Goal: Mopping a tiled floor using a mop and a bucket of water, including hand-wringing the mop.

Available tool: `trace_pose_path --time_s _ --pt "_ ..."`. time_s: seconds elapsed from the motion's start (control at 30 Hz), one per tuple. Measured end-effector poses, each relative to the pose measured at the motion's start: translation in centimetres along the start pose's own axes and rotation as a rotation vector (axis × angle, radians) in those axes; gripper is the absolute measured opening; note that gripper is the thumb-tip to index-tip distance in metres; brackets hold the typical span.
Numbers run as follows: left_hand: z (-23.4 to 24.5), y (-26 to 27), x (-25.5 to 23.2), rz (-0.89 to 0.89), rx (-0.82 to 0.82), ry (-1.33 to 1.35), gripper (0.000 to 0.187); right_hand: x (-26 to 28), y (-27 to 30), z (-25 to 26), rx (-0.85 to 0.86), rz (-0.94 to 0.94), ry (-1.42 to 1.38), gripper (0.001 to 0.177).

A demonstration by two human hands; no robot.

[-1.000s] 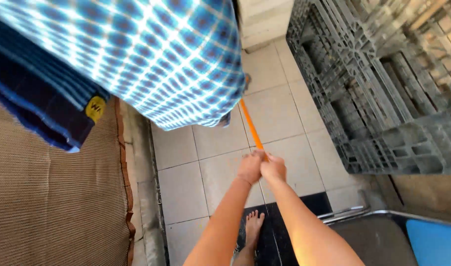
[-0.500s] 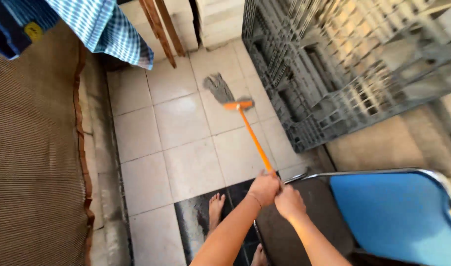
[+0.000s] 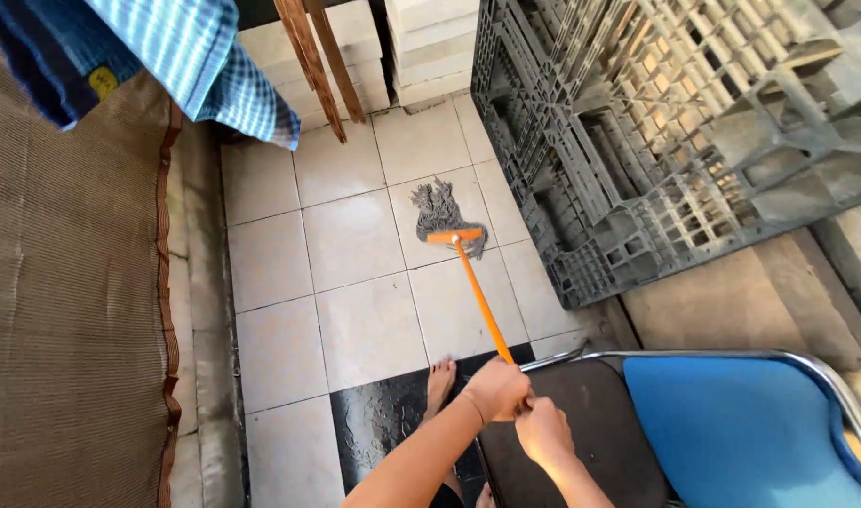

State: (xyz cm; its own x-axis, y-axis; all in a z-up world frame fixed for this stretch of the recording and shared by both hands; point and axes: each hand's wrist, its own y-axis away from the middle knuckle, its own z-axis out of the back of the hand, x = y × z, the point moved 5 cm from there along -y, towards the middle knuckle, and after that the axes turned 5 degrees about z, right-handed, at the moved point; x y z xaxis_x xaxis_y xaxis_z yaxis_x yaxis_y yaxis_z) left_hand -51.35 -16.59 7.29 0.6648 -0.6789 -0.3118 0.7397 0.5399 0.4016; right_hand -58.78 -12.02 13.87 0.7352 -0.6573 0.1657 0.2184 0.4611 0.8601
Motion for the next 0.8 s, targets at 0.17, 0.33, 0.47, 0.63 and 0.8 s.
trace_pose_path --time_s 0.17,0.33,0.47,0.63,0.8 --pt "0.4 -3.7 11.2 0.189 0.016 0.022 0.018 10.2 -4.1 2.3 -0.065 0.060 -0.509 0.038" --pt "2.3 -9.2 26.9 0.385 -0.250 -0.053 0.027 23.1 -16.0 4.6 -0.255 0.194 -0.649 0.042" --pt "6.7 -9.3 33.3 0.514 -0.203 0.013 0.050 30.0 -19.8 8.1 -0.220 0.266 -0.484 0.044" --pt "4.6 -11.9 30.6 0.477 -0.210 0.095 0.041 28.0 -15.2 10.6 -0.177 0.203 -0.244 0.051" --pt "-1.9 -11.4 22.9 0.369 -0.250 0.156 0.026 18.6 -13.5 6.9 -0.152 0.140 -0.276 0.055"
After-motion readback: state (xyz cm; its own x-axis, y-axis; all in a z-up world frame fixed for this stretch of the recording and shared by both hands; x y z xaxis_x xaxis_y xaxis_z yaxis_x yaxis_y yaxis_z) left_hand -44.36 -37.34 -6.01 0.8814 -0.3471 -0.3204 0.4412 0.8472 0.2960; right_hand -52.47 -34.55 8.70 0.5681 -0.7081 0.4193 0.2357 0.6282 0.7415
